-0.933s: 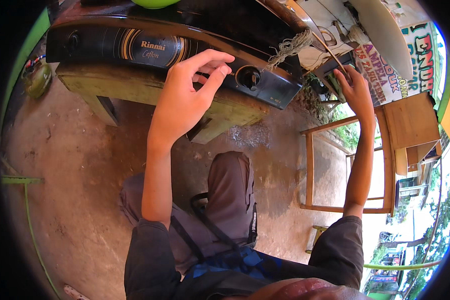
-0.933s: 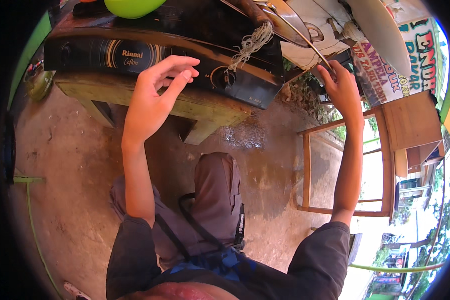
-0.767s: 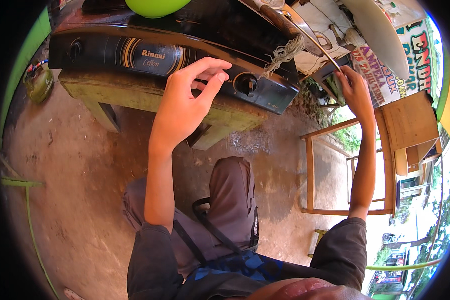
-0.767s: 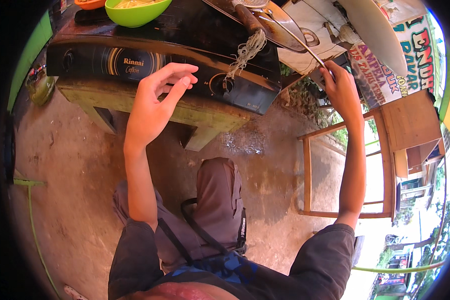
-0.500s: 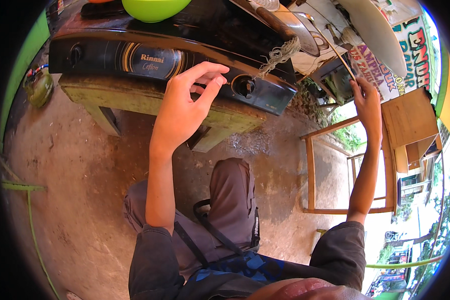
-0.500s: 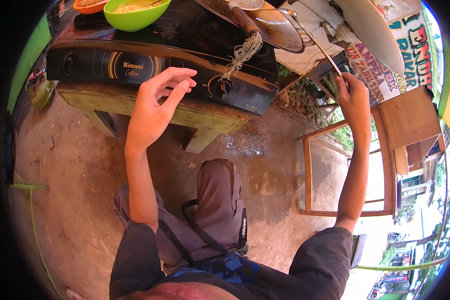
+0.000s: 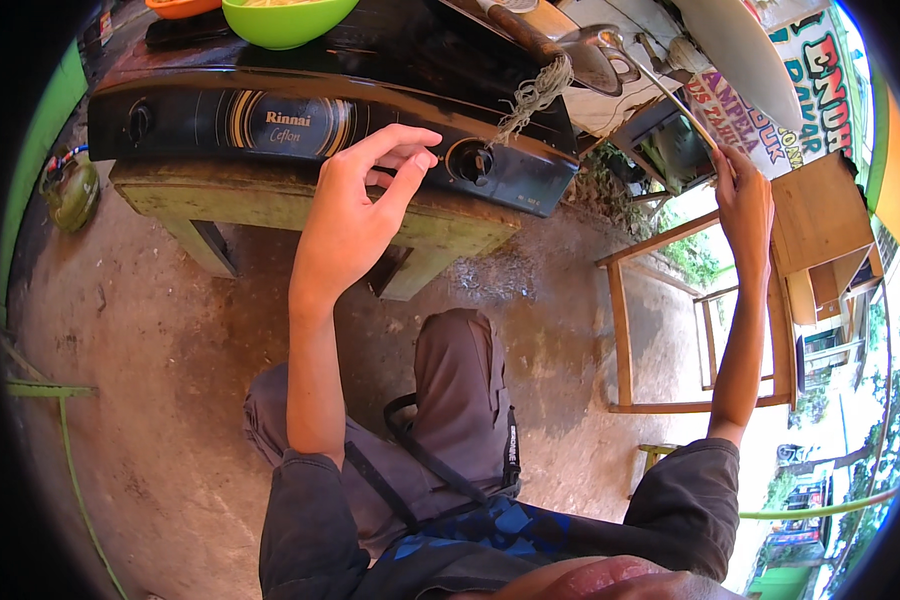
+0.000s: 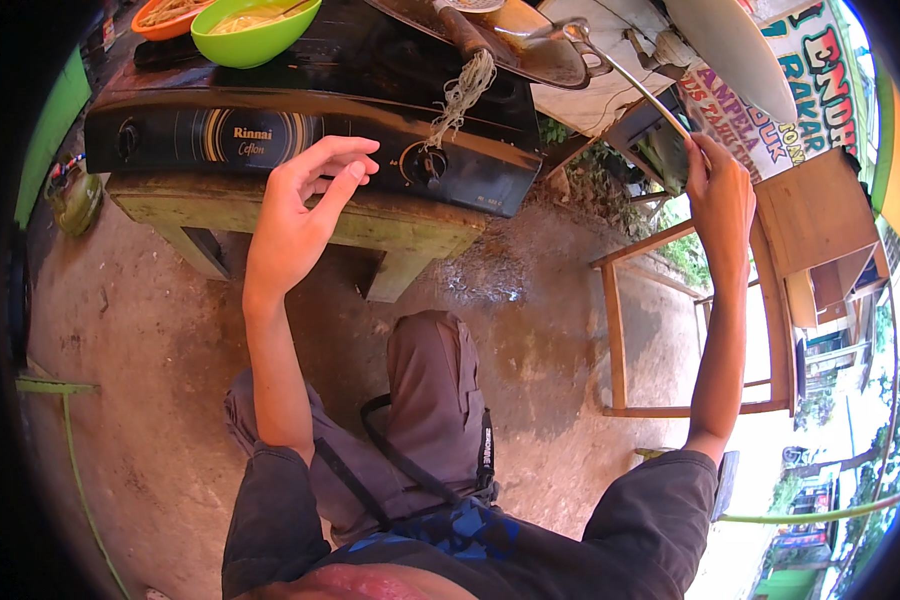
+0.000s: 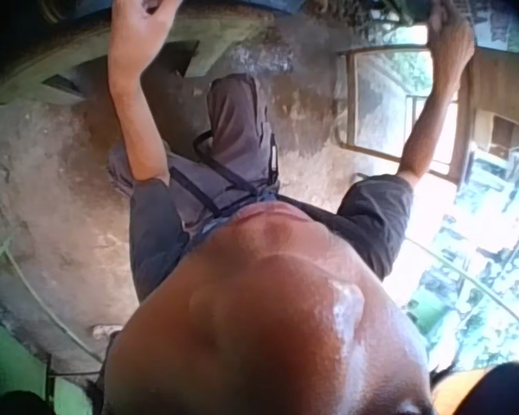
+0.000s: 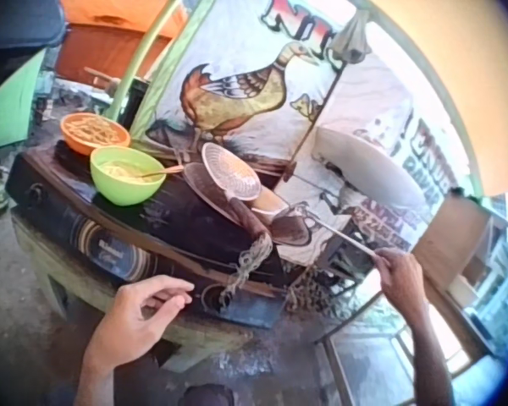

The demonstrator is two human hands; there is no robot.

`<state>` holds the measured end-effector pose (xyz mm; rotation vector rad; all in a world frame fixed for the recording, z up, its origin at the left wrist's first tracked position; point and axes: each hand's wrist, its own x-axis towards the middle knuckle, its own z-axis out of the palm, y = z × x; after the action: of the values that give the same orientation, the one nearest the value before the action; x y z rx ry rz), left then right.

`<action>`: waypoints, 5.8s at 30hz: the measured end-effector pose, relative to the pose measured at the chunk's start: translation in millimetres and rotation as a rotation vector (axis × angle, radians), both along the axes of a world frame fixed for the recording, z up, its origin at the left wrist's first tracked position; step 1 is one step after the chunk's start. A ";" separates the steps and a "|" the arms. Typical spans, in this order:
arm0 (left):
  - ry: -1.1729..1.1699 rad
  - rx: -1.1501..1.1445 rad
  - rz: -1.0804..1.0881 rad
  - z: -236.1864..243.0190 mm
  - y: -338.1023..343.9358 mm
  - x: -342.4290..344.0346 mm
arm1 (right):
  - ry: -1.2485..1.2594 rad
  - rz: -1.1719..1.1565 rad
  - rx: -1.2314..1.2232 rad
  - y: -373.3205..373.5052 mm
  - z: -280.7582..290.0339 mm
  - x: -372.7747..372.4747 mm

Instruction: The person kneels in front of a portable gas stove and uses a knife to scrape and adjust the burner area. They then stand up and use a ladle to stir a pot on the stove.

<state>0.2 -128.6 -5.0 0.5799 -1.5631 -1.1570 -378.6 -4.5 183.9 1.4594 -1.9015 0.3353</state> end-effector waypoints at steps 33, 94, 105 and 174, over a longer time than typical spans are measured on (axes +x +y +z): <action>-0.032 -0.060 0.013 3.9 4.0 -4.8 | -0.004 0.047 -0.048 31.5 7.5 15.2; 0.107 -0.200 0.130 -4.4 8.1 -6.4 | -1.053 0.124 -0.188 117.5 -237.7 86.2; -0.098 -0.161 0.054 -20.8 9.0 -29.1 | -1.191 0.224 -0.150 62.2 -237.2 115.4; -0.003 -0.234 0.133 -49.1 -0.1 -70.1 | -1.273 0.170 0.029 49.1 -183.5 170.9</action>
<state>-69.9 -128.7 -54.1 0.5208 -1.6101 -0.8602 -207.7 44.6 0.4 1.5493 -2.6729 1.6164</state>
